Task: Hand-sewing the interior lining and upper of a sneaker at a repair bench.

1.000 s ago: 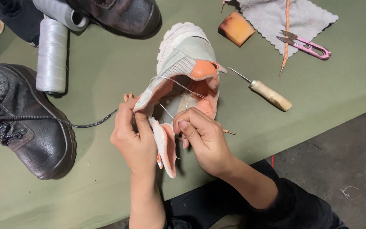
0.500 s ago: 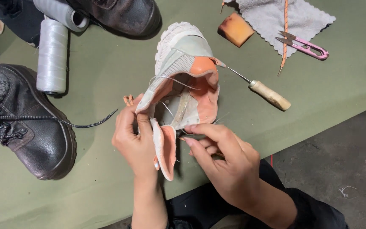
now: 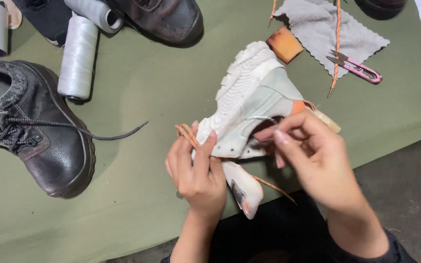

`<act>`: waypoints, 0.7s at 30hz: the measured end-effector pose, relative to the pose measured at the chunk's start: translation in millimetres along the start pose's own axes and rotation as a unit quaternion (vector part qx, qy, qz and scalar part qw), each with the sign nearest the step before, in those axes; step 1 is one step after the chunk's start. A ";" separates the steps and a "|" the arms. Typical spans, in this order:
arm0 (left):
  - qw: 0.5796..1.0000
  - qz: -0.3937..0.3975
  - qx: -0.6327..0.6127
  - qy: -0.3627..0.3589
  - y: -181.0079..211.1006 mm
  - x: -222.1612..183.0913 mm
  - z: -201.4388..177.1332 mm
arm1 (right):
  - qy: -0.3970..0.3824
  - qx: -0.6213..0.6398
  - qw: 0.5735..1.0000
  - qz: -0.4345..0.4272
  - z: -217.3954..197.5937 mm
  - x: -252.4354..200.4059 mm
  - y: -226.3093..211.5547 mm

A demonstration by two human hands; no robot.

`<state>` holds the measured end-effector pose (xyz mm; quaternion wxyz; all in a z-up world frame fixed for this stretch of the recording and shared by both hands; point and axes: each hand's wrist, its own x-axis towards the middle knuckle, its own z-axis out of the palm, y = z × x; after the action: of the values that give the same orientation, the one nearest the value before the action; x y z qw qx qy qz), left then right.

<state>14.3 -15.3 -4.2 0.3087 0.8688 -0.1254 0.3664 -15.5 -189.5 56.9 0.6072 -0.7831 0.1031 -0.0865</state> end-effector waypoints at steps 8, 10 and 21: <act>0.995 0.095 0.015 0.007 9.2 -9.7 5.9 | -0.041 0.119 0.961 -0.247 -39.3 7.4 -31.9; 0.996 0.090 0.007 0.012 9.6 -3.5 3.9 | 0.029 0.075 0.956 -0.281 -41.8 2.6 -15.8; 0.997 -0.026 -0.049 -0.047 -18.0 28.8 0.5 | -0.102 0.088 0.991 -0.020 61.3 11.0 28.7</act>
<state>42.8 -1.4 8.1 0.3546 0.8718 -0.1349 0.3100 9.4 -142.1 14.1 0.6793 -0.7331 0.0169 -0.0276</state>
